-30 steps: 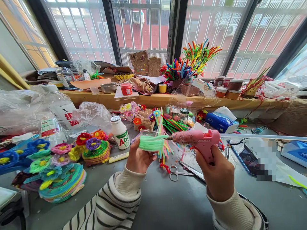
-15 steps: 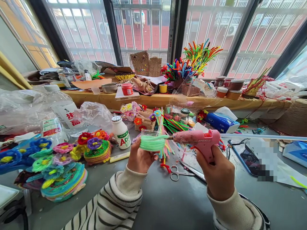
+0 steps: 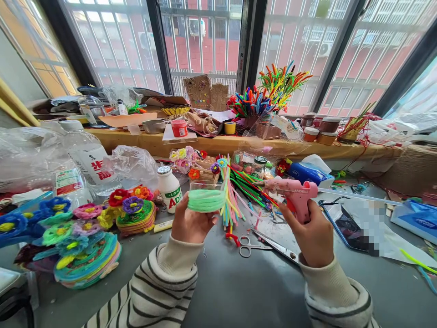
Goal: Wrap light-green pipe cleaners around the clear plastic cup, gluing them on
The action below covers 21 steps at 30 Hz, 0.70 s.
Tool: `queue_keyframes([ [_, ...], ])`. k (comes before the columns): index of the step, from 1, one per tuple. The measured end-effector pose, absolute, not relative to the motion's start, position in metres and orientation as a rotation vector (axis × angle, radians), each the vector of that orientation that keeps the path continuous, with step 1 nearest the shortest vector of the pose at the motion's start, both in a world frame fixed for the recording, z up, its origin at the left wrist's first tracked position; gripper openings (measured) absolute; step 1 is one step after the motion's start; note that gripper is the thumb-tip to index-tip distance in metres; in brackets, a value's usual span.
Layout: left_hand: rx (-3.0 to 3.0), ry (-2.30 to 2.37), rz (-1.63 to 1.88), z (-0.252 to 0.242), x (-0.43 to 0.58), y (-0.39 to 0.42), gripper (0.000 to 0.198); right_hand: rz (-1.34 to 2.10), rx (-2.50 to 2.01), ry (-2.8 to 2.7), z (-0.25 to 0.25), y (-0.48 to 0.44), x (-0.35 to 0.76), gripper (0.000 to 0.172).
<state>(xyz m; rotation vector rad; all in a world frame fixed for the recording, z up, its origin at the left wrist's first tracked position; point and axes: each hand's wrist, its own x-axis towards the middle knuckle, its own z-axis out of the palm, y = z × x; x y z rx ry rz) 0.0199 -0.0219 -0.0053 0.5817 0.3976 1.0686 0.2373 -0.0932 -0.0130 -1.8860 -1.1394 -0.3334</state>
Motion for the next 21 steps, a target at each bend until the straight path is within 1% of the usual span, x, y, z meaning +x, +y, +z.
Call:
queue_keyframes([
  [3, 0.594, 0.363, 1.101, -0.004, 0.010, -0.014, 0.048, -0.244, -2.015, -1.175, -0.015, -0.095, 0.258, 0.050],
  [5, 0.595, 0.346, 1.101, -0.002, 0.003, -0.009, 0.043, -0.202, -2.092, -1.266, -0.020, -0.096, 0.273, 0.053],
  [9, 0.594, 0.319, 1.102, 0.002, -0.007, -0.004, 0.037, -0.031, -2.172, -1.424, -0.033, -0.103, 0.292, 0.046],
  [12, 0.580, 0.314, 1.110, 0.003, -0.009, -0.003, 0.039, 0.025, -2.176, -1.433, -0.042, -0.111, 0.295, 0.043],
  [16, 0.552, 0.354, 1.101, 0.001, -0.008, -0.003, 0.043, 0.047, -2.116, -1.458, -0.054, -0.123, 0.297, 0.047],
  [21, 0.558, 0.320, 1.084, -0.002, -0.006, -0.003, 0.038, 0.057, -1.974, -1.611, -0.072, -0.131, 0.298, 0.048],
])
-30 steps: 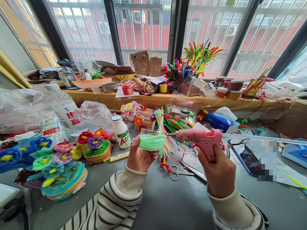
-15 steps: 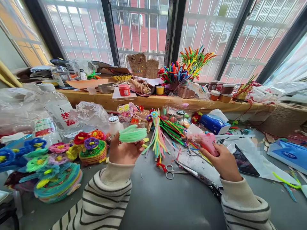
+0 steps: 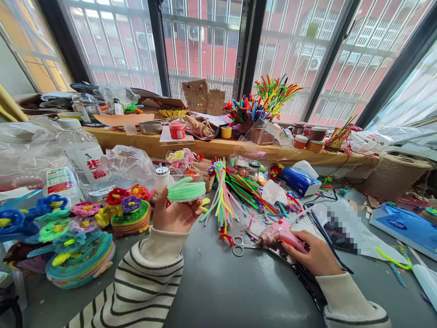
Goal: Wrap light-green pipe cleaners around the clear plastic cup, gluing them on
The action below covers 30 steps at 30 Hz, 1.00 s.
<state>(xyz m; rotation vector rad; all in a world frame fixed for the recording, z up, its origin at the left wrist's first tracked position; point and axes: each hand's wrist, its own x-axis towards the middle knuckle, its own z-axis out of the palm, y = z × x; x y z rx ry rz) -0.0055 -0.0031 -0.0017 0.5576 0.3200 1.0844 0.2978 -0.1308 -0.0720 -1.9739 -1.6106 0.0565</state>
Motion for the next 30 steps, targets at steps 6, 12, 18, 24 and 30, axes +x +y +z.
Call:
queue_keyframes([
  [6, 0.525, 0.405, 1.117, -0.007, 0.001, -0.002, 0.034, -0.045, -1.925, -1.634, -0.082, -0.130, 0.305, 0.050],
  [12, 0.578, 0.449, 1.189, -0.007, 0.010, -0.007, 0.032, -0.148, -1.794, -1.550, -0.021, -0.131, 0.282, 0.037],
  [18, 0.664, 0.484, 1.332, -0.013, 0.014, -0.015, 0.033, 0.121, -1.369, -1.719, 0.054, -0.104, 0.202, 0.030],
  [24, 0.745, 0.396, 1.322, -0.014, 0.015, -0.024, 0.043, 0.373, -1.182, -1.702, 0.061, -0.093, 0.175, 0.021],
  [30, 0.773, 0.348, 1.276, -0.009, 0.014, -0.028, 0.040, 0.390, -1.150, -1.739, 0.062, -0.096, 0.177, 0.014],
])
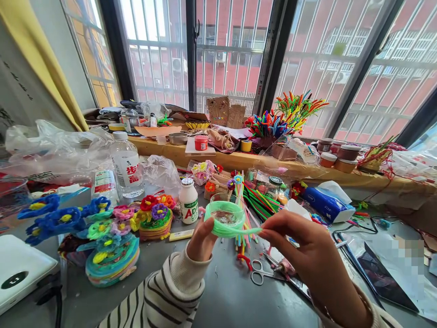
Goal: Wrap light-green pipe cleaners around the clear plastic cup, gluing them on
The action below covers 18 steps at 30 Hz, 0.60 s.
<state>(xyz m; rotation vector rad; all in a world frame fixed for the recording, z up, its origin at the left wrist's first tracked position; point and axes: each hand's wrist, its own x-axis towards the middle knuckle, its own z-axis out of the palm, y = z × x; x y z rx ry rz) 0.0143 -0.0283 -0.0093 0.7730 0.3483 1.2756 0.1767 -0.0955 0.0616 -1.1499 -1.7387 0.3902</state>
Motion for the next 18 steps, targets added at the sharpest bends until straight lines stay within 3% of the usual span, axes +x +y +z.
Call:
queue_keyframes([
  [18, 0.779, 0.244, 1.093, 0.0006, 0.0138, -0.0375, 0.037, 0.365, -1.222, -1.840, 0.0588, -0.0912, 0.1795, 0.018],
])
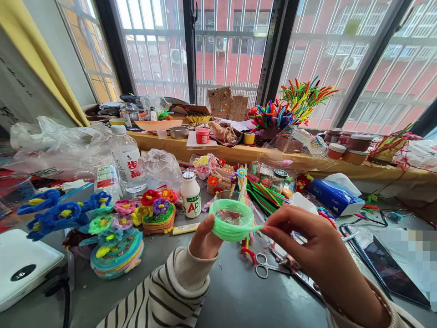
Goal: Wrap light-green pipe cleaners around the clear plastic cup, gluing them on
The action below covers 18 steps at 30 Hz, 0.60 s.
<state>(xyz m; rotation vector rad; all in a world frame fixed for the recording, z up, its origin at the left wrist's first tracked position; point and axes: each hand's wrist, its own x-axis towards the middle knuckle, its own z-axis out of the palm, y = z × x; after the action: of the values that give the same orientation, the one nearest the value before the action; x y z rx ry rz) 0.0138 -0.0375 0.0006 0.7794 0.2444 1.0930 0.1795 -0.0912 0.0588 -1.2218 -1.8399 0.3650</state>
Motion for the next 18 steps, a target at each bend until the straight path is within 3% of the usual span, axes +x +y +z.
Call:
queue_keyframes([
  [18, 0.735, 0.588, 1.164, -0.021, 0.021, -0.014, 0.037, 0.280, -1.237, -1.815, 0.044, -0.071, 0.192, 0.016],
])
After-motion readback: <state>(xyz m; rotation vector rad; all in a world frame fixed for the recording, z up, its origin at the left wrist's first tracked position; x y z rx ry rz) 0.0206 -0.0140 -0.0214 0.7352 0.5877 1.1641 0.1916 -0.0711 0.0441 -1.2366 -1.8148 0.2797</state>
